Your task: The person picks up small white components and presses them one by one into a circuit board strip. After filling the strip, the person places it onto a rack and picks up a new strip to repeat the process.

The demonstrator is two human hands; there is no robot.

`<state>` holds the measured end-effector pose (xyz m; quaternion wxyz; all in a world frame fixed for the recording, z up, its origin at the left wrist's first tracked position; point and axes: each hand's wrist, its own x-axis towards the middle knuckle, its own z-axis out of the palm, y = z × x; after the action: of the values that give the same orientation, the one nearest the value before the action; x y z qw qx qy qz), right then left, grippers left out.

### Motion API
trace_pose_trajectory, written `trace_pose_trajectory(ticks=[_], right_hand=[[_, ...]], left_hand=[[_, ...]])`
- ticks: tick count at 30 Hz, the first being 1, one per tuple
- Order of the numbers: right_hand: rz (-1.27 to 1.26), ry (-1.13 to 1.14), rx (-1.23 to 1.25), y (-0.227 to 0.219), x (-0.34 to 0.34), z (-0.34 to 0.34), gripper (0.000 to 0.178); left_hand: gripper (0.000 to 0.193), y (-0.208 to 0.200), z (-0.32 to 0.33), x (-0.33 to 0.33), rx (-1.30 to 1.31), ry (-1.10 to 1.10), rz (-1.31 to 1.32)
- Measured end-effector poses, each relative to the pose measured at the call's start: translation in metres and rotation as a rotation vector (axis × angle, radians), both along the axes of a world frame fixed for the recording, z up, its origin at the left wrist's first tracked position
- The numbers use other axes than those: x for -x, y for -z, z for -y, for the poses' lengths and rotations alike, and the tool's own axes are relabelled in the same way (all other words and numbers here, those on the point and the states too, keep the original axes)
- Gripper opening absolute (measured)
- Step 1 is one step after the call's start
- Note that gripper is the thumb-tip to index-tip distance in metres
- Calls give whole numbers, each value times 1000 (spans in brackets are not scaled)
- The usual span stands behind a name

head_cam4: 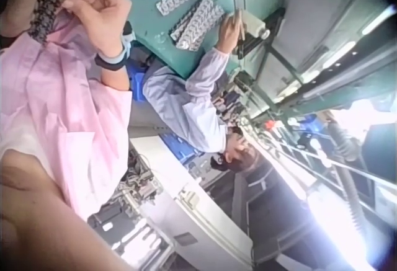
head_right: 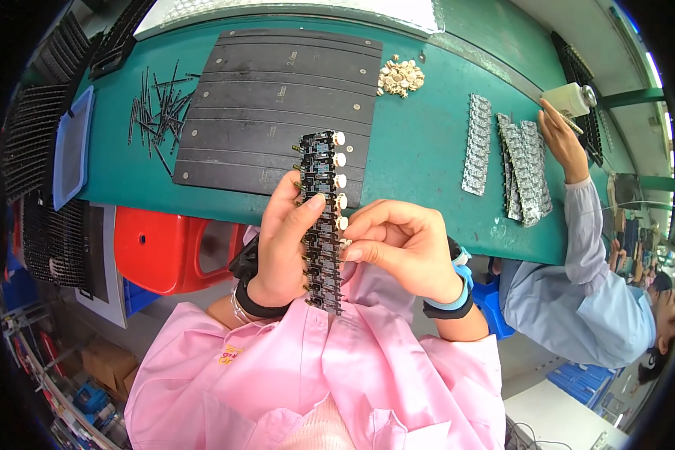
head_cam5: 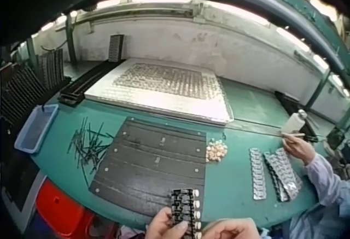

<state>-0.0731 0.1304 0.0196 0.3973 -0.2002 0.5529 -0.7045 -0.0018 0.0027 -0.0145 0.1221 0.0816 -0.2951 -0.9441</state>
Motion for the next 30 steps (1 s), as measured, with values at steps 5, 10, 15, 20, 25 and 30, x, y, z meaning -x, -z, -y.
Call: trace_pose_trajectory(ticks=[5, 10, 15, 20, 25, 30], right_hand=[[55, 109, 12, 4, -6, 5, 18], [-40, 165, 75, 9, -11, 7, 18], [-364, 144, 143, 15, -7, 2, 18], [-642, 175, 52, 12, -7, 1, 17], [-586, 193, 40, 10, -9, 3, 15], [-546, 186, 69, 12, -9, 2, 15]], left_hand=[[16, 1, 0, 1, 11, -11, -21], [16, 0, 0, 1, 16, -18, -21], [15, 0, -1, 1, 39, -26, -16], [14, 2, -2, 2, 50, -20, -21], [14, 0, -1, 1, 62, -19, -8], [14, 0, -1, 0, 41, -13, -27]])
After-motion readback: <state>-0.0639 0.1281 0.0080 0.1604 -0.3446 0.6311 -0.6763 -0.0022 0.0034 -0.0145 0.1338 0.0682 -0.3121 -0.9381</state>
